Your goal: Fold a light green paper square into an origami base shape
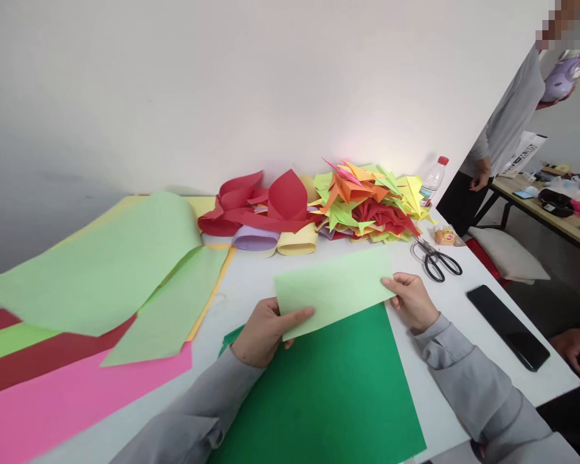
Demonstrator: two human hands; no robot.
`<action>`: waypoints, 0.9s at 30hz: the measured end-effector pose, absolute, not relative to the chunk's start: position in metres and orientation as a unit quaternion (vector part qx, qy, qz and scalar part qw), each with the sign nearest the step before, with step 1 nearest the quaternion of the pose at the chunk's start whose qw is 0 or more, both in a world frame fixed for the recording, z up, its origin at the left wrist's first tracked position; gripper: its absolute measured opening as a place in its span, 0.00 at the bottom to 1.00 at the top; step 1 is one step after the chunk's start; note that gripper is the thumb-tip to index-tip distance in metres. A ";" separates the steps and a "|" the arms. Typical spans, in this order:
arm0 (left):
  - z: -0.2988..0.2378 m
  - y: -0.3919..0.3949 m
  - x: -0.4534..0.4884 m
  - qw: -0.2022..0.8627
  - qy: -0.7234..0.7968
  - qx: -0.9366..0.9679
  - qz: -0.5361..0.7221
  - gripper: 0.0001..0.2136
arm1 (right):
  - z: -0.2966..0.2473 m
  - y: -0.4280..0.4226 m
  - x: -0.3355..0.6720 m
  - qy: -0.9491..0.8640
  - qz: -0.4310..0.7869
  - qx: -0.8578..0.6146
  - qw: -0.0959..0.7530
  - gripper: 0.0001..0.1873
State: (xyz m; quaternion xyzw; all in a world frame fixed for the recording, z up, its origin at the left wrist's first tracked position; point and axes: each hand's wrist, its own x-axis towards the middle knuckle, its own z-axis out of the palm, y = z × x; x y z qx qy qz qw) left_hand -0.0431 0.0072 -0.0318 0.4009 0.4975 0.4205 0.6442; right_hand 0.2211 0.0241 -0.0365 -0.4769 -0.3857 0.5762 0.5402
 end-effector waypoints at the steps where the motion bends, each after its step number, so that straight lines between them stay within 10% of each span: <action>1: -0.032 0.006 -0.042 0.644 0.494 0.403 0.423 0.18 | -0.035 0.024 0.220 -0.355 0.598 -0.450 0.560 0.17; 18: -0.041 -0.008 -0.024 0.617 0.472 0.424 0.465 0.19 | -0.043 -0.010 0.173 -0.389 0.677 -0.454 0.429 0.17; 23: -0.044 -0.006 -0.032 0.154 0.524 0.598 0.587 0.14 | -0.046 -0.008 0.175 -0.373 0.643 -0.484 0.461 0.18; 27: -0.045 -0.011 -0.025 -0.139 0.338 0.816 0.448 0.06 | -0.049 -0.013 0.168 -0.378 0.652 -0.486 0.442 0.20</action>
